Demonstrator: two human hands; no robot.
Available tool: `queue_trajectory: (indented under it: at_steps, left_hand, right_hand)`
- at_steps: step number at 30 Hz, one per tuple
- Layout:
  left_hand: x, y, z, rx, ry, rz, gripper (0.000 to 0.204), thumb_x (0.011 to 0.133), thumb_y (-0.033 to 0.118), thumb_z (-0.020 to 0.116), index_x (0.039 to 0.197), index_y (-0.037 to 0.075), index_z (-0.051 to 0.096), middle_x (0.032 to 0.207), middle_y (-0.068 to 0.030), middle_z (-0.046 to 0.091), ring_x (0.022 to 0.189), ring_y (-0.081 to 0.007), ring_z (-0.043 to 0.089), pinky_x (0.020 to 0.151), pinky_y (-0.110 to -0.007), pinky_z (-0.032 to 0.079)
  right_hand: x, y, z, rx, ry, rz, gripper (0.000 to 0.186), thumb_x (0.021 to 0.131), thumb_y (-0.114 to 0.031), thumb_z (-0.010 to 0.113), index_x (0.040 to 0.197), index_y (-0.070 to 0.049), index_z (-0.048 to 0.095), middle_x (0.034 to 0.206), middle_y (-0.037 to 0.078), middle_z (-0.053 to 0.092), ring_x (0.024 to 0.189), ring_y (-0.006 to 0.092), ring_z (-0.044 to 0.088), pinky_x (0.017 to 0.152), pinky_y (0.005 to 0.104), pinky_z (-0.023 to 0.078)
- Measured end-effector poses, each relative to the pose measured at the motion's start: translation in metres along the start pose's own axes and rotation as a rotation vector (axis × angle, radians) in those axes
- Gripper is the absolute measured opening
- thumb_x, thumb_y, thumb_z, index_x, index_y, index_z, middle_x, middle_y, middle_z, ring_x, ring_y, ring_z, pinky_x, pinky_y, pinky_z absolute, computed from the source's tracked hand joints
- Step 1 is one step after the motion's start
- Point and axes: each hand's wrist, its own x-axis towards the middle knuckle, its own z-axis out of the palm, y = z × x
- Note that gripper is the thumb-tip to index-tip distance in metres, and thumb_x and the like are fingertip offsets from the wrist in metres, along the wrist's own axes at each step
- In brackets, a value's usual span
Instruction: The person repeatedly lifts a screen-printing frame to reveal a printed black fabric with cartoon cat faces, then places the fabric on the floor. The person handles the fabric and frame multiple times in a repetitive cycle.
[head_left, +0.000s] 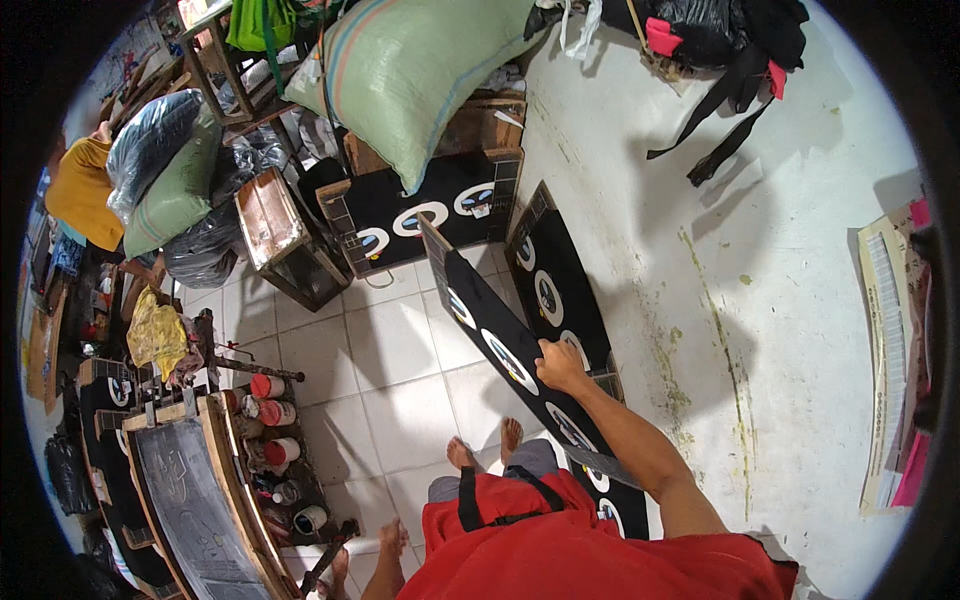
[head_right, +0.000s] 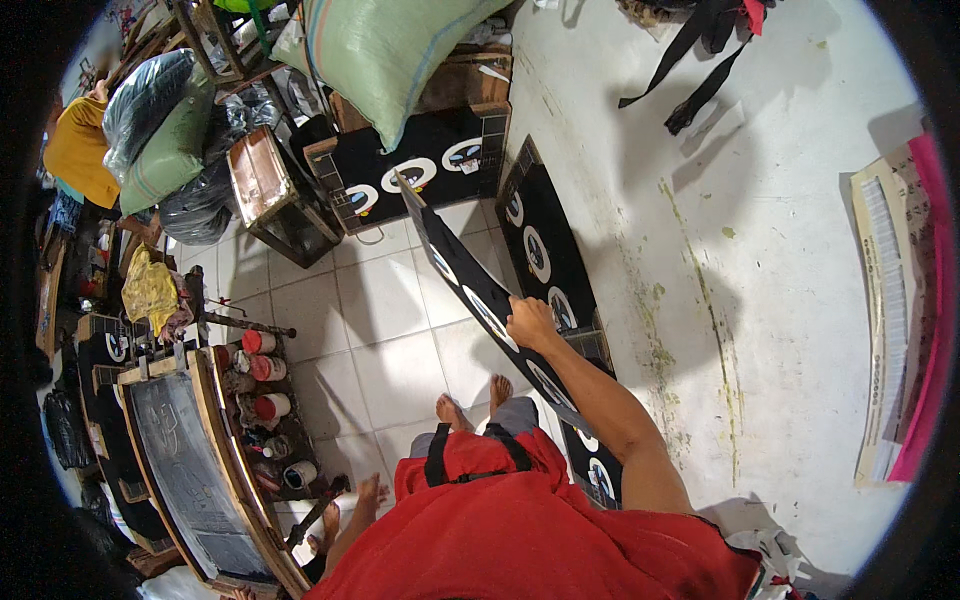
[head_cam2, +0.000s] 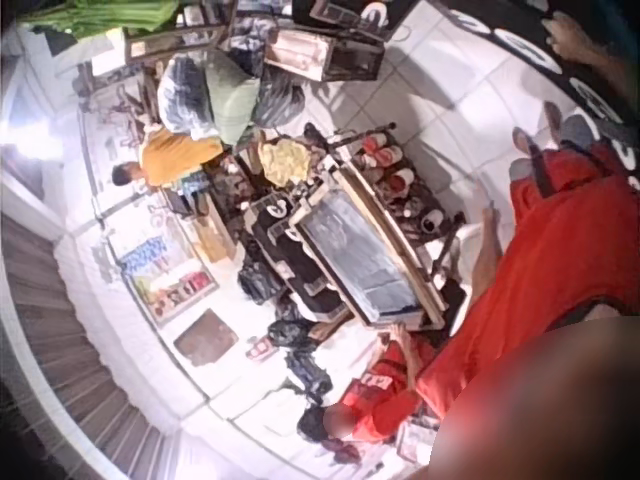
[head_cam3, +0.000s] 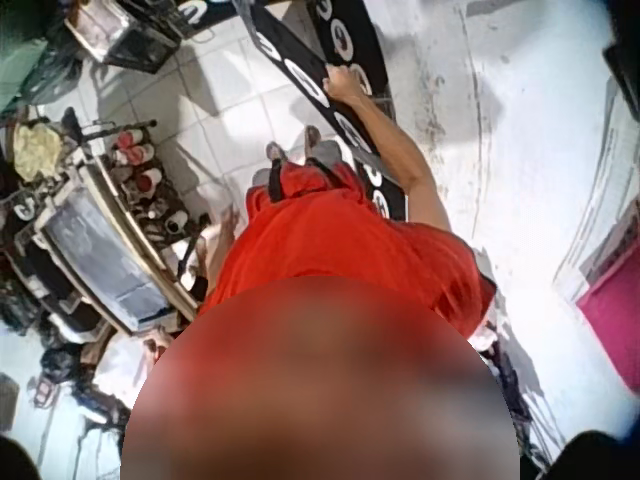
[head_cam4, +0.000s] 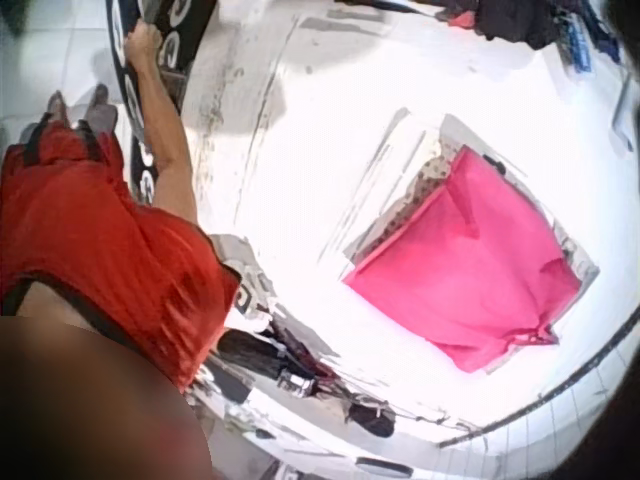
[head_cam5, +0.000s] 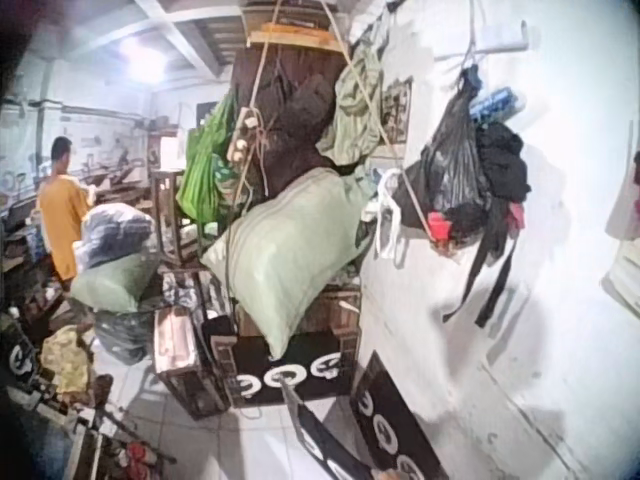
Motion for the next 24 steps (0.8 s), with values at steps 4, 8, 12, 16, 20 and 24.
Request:
queue_trajectory:
  at_steps: [4, 8, 12, 16, 20, 24]
  left_hand:
    - [-0.04, -0.063, 0.008, -0.035, 0.072, -0.132, 0.046, 0.086, 0.046, 0.059, 0.099, 0.001, 0.06, 0.074, -0.0107, 0.062, 0.057, -0.0207, 0.057, 0.045, -0.033, 0.041]
    - [-0.063, -0.026, 0.051, -0.23, 0.056, -0.146, 0.04, 0.088, 0.041, 0.057, 0.105, 0.005, 0.057, 0.075, -0.0095, 0.061, 0.057, -0.0212, 0.057, 0.049, -0.035, 0.042]
    - [-0.065, 0.064, 0.109, -0.439, 0.008, 0.005, 0.037, 0.088, 0.041, 0.057, 0.103, 0.008, 0.054, 0.081, -0.0071, 0.062, 0.071, -0.0188, 0.06, 0.064, -0.033, 0.047]
    - [-0.063, 0.139, 0.198, -0.374, 0.062, 0.127, 0.038, 0.088, 0.042, 0.057, 0.105, 0.008, 0.054, 0.086, -0.0067, 0.063, 0.074, -0.0163, 0.061, 0.065, -0.03, 0.046]
    - [-0.087, 0.155, 0.219, -0.347, 0.062, 0.086, 0.038, 0.088, 0.042, 0.057, 0.106, 0.008, 0.054, 0.088, -0.0072, 0.064, 0.076, -0.0157, 0.062, 0.066, -0.031, 0.047]
    - [-0.102, 0.121, 0.225, -0.328, 0.106, -0.058, 0.042, 0.088, 0.04, 0.057, 0.109, 0.003, 0.053, 0.091, -0.0098, 0.066, 0.076, -0.0183, 0.064, 0.064, -0.032, 0.047]
  right_hand:
    - [-0.004, 0.073, 0.049, 0.045, -0.031, 0.082, 0.03, 0.076, -0.018, 0.063, 0.098, 0.002, 0.06, 0.089, 0.025, 0.063, 0.085, 0.0424, 0.062, 0.079, 0.049, 0.049]
    - [0.004, 0.124, 0.052, 0.073, -0.042, 0.199, 0.028, 0.077, -0.017, 0.063, 0.097, 0.002, 0.06, 0.089, 0.026, 0.064, 0.087, 0.0417, 0.062, 0.08, 0.0493, 0.049]
    - [0.024, 0.173, 0.061, 0.053, -0.067, 0.32, 0.029, 0.079, -0.017, 0.063, 0.1, 0.003, 0.06, 0.092, 0.027, 0.063, 0.09, 0.042, 0.062, 0.082, 0.0487, 0.048]
    - [0.089, 0.25, 0.118, 0.148, -0.019, 0.309, 0.03, 0.079, -0.017, 0.064, 0.1, 0.004, 0.06, 0.094, 0.028, 0.063, 0.093, 0.0433, 0.061, 0.083, 0.0478, 0.048]
    - [0.131, 0.278, 0.117, 0.149, 0.004, 0.305, 0.03, 0.077, -0.015, 0.065, 0.099, 0.006, 0.06, 0.095, 0.03, 0.062, 0.094, 0.0458, 0.059, 0.084, 0.0475, 0.047]
    - [0.184, 0.295, 0.114, 0.167, -0.042, 0.337, 0.03, 0.076, -0.013, 0.064, 0.1, 0.006, 0.061, 0.095, 0.03, 0.062, 0.095, 0.046, 0.059, 0.084, 0.0473, 0.047]
